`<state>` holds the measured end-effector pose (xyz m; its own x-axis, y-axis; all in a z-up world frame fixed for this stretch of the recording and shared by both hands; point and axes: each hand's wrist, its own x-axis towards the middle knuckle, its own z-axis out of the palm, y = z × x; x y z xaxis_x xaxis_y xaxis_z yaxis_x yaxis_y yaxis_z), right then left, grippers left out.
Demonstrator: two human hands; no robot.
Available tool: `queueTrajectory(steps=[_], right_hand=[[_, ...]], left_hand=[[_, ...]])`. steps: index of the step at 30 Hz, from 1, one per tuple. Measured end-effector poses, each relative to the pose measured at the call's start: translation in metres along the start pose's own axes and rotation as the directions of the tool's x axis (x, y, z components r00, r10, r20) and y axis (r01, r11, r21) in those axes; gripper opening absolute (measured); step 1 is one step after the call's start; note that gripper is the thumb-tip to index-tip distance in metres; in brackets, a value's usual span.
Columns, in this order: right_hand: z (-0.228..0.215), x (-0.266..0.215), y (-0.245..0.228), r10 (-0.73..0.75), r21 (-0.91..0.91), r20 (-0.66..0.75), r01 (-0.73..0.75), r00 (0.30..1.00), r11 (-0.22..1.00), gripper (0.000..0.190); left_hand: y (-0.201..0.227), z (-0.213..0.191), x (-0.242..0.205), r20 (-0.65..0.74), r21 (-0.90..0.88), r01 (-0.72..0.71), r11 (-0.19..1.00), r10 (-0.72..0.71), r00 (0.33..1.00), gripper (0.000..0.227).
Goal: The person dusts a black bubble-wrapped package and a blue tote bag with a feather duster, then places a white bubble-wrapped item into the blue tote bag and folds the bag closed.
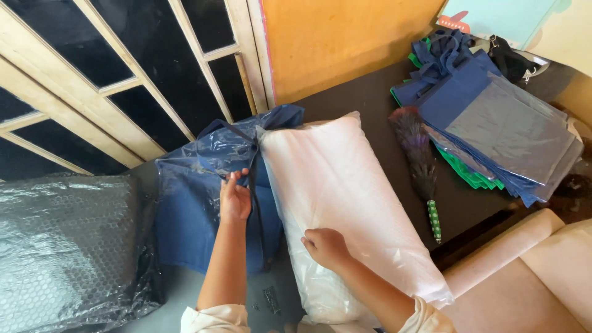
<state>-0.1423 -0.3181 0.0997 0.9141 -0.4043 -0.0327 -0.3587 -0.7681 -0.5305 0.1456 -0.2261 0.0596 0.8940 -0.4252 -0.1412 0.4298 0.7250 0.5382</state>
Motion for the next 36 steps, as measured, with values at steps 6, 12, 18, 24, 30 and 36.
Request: queueTrajectory(steps=[6, 12, 18, 24, 30, 36], right_hand=[[0.01, 0.003, -0.011, -0.019, -0.023, 0.032, 0.02, 0.999, 1.0, 0.035], [0.035, 0.008, -0.014, -0.035, -0.053, 0.053, 0.038, 0.998, 0.998, 0.031], [0.028, 0.015, -0.021, 0.011, 0.022, -0.061, -0.009, 0.998, 1.0, 0.03], [0.023, 0.027, -0.029, -0.094, 0.047, -0.275, 0.111, 0.957, 0.993, 0.037], [0.086, 0.047, -0.014, -0.068, 0.067, -0.18, 0.081, 0.981, 0.994, 0.023], [0.053, 0.016, -0.023, 0.025, 0.268, 0.016, -0.029, 1.0, 0.963, 0.016]], left_hand=[[0.027, 0.013, -0.021, 0.176, 0.028, -0.125, 0.992, 0.118, 0.977, 0.014], [0.062, 0.02, -0.036, 0.316, 0.049, -0.262, 0.964, 0.234, 0.919, 0.028], [0.05, 0.012, -0.07, 0.478, 0.339, -0.384, 0.859, 0.194, 0.857, 0.061], [0.003, -0.024, -0.115, 0.356, 0.781, -0.311, 0.541, 0.022, 0.934, 0.059], [-0.053, -0.08, -0.143, 0.306, 0.923, -0.312, 0.226, 0.06, 0.95, 0.074], [-0.052, -0.105, -0.209, 0.635, 0.731, -0.455, -0.509, 0.263, 0.727, 0.042]])
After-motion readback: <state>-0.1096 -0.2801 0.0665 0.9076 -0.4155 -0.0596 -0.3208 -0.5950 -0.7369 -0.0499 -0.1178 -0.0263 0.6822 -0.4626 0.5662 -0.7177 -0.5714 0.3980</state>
